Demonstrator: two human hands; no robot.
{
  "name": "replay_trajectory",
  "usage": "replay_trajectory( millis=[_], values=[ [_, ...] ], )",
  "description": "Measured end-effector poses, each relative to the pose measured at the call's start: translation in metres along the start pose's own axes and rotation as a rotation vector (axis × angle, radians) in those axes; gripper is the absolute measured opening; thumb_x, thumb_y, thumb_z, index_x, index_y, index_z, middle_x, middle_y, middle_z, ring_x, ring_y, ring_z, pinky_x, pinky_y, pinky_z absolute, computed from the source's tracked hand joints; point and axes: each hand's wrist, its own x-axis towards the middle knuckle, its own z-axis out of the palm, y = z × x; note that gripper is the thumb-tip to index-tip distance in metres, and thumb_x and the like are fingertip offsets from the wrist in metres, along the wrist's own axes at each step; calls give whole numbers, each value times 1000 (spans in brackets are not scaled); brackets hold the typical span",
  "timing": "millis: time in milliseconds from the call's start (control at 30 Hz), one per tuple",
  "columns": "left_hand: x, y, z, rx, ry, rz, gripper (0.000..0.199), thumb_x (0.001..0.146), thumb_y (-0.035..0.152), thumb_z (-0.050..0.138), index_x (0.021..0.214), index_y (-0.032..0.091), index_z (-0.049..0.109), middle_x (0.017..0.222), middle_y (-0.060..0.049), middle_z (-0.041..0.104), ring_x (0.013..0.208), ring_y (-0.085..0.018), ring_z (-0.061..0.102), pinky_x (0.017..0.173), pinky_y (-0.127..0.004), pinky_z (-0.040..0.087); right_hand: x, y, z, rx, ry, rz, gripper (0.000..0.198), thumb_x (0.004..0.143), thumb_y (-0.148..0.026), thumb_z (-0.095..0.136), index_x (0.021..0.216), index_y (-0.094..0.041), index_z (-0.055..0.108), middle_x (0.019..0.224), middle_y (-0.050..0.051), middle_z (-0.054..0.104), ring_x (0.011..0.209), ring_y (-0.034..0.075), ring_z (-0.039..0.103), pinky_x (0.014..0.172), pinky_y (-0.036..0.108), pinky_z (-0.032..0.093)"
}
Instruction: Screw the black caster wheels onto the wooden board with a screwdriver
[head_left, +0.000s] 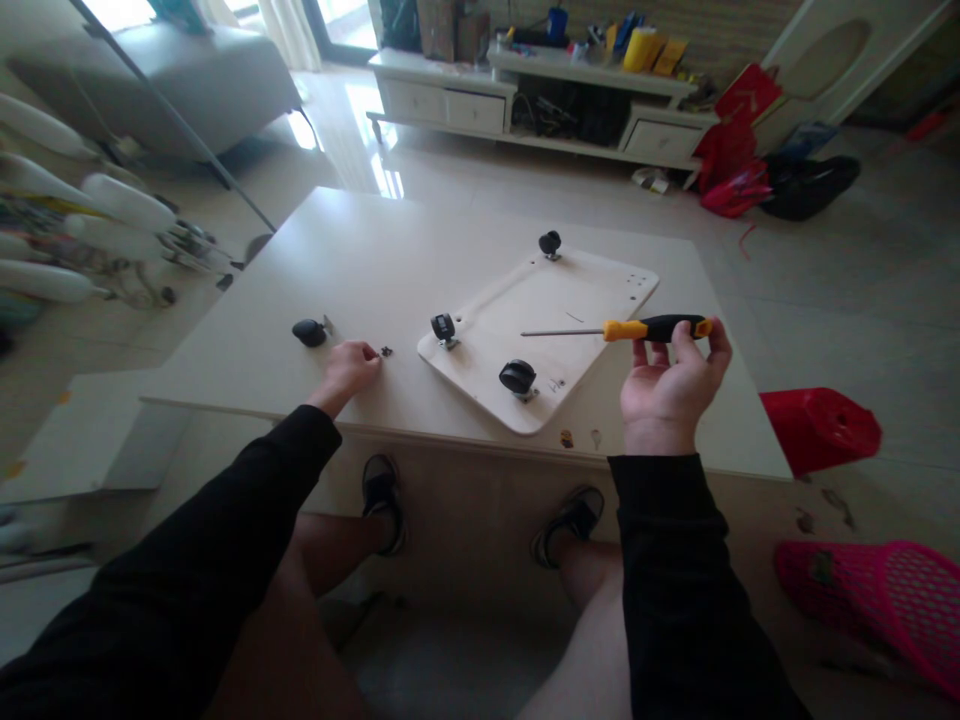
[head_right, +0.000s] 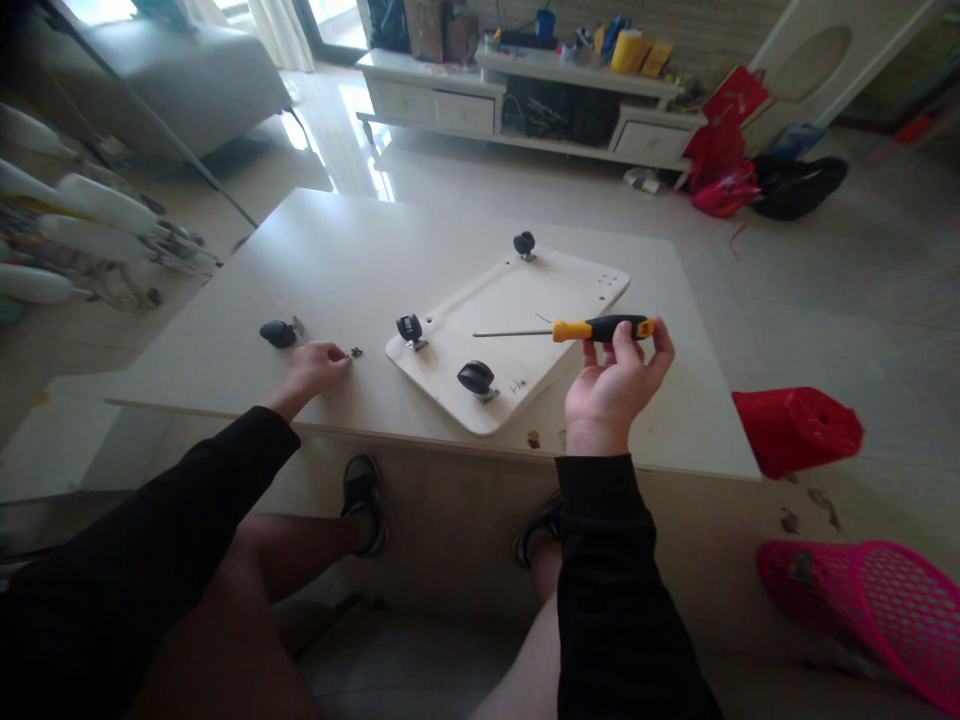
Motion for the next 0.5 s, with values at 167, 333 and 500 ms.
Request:
replay_trajectory(
  millis=[167, 333, 500],
  values=[
    [3, 2, -2, 81, -58, -13, 13, 82, 22, 70, 88, 17, 80, 103, -16, 84, 101, -31, 77, 87, -34, 58, -2, -1, 1, 4, 6, 15, 44, 85, -16, 69, 123, -31, 52, 113, -6, 66, 90, 10, 72, 81, 29, 62],
    [9, -1, -10, 88, -69, -19, 8, 82, 17, 72, 85, 15, 79, 100, -18, 83, 97, -31, 77, 84, -35, 57, -1, -1, 2, 8, 27, 27, 44, 84, -15, 69, 122, -32, 53, 113, -6, 66, 90, 10, 72, 80, 29, 62],
    [8, 4, -17, -239, -7, -21, 5, 80, 17, 76, 84, 17, 78, 81, -10, 77, 73, -23, 69, 69, -33, 51, -1, 1, 3, -2, 11, 41, 44, 83, -16, 70, 121, -31, 53, 112, -6, 67, 90, 10, 73, 79, 29, 62]
  ],
)
